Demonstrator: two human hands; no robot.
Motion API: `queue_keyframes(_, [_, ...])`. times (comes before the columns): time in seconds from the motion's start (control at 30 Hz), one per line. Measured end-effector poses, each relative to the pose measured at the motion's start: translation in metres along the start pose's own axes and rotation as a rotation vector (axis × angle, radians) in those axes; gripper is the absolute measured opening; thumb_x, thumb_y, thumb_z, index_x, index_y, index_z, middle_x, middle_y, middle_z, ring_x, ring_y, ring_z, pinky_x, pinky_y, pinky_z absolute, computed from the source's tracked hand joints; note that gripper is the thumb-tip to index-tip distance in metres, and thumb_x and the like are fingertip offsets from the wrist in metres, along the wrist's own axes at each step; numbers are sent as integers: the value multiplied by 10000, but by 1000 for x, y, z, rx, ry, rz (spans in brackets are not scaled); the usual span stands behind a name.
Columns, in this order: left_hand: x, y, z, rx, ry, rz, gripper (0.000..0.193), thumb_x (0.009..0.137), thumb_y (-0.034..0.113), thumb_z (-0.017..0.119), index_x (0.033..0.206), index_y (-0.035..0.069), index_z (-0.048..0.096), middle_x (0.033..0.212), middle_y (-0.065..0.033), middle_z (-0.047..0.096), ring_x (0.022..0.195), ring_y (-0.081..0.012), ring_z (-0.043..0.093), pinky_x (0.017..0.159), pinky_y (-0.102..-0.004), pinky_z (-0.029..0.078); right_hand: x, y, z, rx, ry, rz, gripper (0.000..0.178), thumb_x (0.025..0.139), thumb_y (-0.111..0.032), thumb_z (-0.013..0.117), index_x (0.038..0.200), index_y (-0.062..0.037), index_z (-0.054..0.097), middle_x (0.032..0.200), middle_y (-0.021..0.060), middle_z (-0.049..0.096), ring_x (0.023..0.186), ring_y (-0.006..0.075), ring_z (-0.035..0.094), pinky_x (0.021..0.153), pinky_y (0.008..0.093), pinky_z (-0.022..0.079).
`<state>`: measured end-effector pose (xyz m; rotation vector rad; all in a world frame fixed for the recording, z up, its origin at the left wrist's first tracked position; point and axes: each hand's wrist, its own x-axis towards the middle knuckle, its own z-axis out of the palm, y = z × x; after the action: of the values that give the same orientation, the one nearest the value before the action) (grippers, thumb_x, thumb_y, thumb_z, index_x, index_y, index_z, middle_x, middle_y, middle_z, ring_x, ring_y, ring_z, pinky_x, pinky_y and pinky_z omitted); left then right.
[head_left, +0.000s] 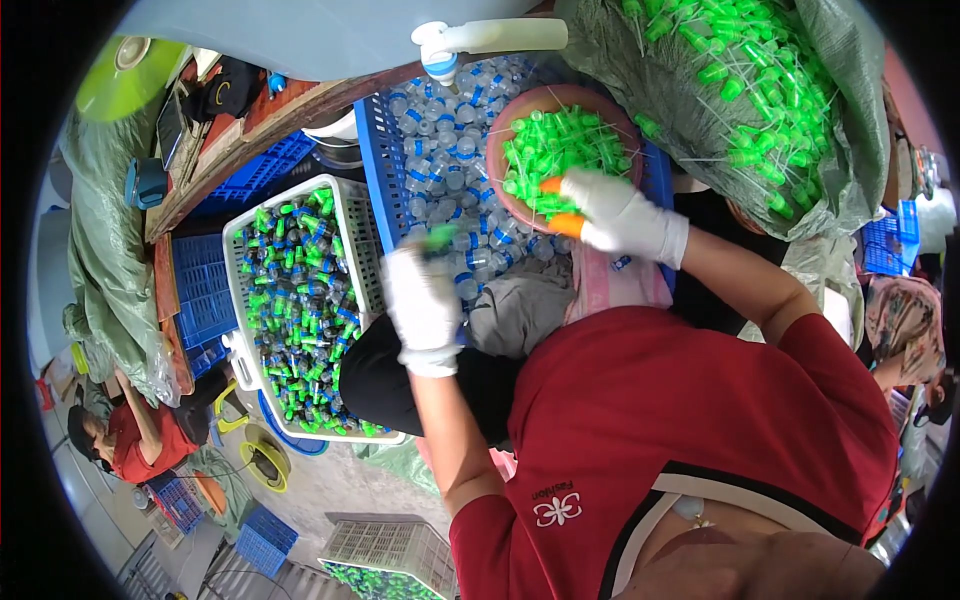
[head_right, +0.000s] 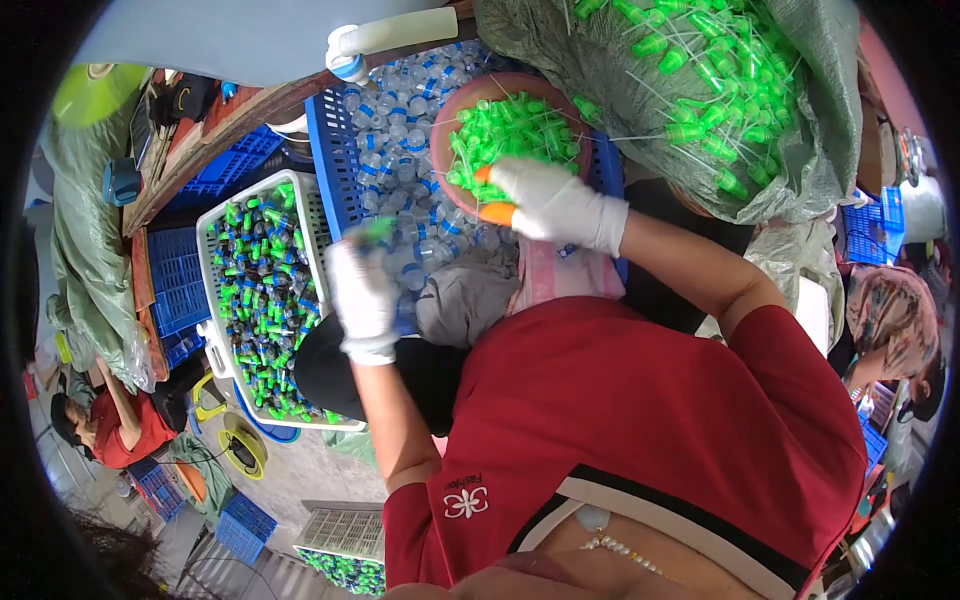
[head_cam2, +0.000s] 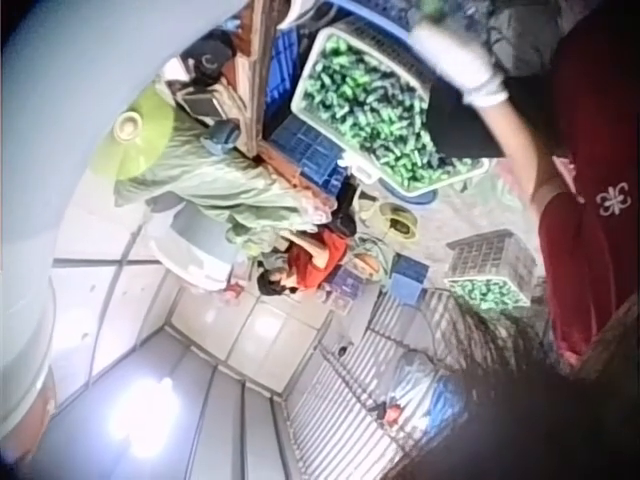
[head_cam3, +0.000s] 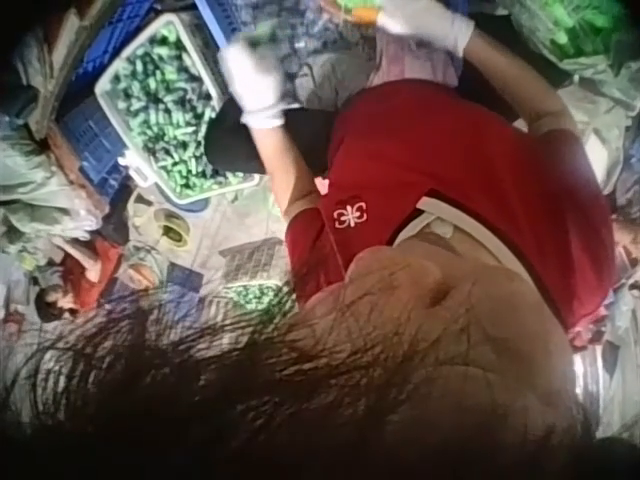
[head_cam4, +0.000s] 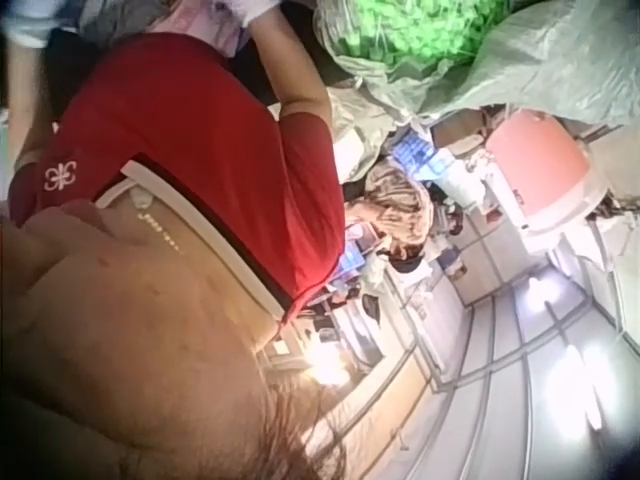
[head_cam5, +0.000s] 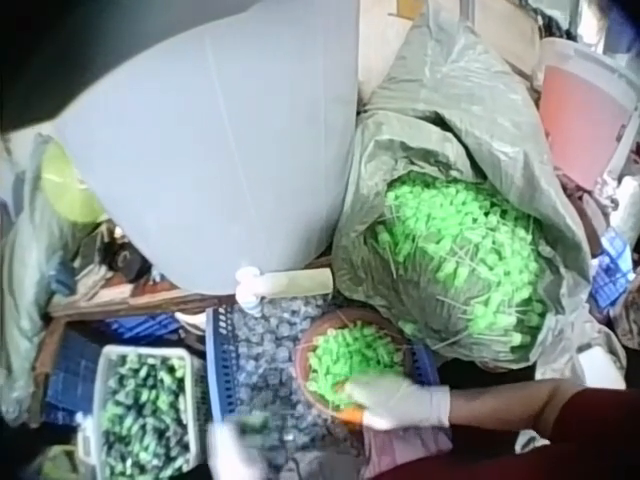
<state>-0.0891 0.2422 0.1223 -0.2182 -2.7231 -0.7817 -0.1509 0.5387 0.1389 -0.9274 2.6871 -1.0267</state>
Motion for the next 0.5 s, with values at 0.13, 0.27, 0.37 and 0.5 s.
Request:
queue_keyframes(0.13, [3, -27, -44, 480, 149, -256, 342, 800, 73, 685, 1128, 10, 610, 996, -184, 646, 935, -366, 605, 810, -463, 483, 16, 32, -7, -268, 56, -34, 327, 840, -153, 666, 1131, -12, 622, 1138, 164, 618, 1031, 340, 590, 861, 435, 475])
queue_keyframes(0.27, [20, -13, 8, 357, 116, -9, 381, 767, 83, 731, 1125, 15, 620, 980, -143, 652, 958, -342, 611, 802, -457, 481, 36, 26, 15, -422, -65, -105, 393, 789, -195, 681, 1143, -32, 628, 1144, 139, 622, 1073, 306, 568, 874, 471, 453])
queue_keyframes(0.37, [24, -21, 65, 339, 6, 28, 374, 788, 116, 715, 1145, 32, 638, 1025, -135, 655, 968, -334, 611, 821, -435, 490, 49, 23, 41, -491, -133, 22, 418, 779, -219, 690, 1156, -48, 629, 1163, 127, 621, 1108, 297, 557, 880, 499, 438])
queue_keyframes(0.5, [35, -38, 113, 552, -201, -144, 346, 837, 149, 653, 1175, 76, 630, 1079, -112, 647, 998, -315, 609, 824, -416, 506, 51, 33, 55, -519, -145, 128, 431, 779, -246, 690, 1162, -60, 625, 1178, 120, 620, 1132, 295, 552, 886, 528, 423])
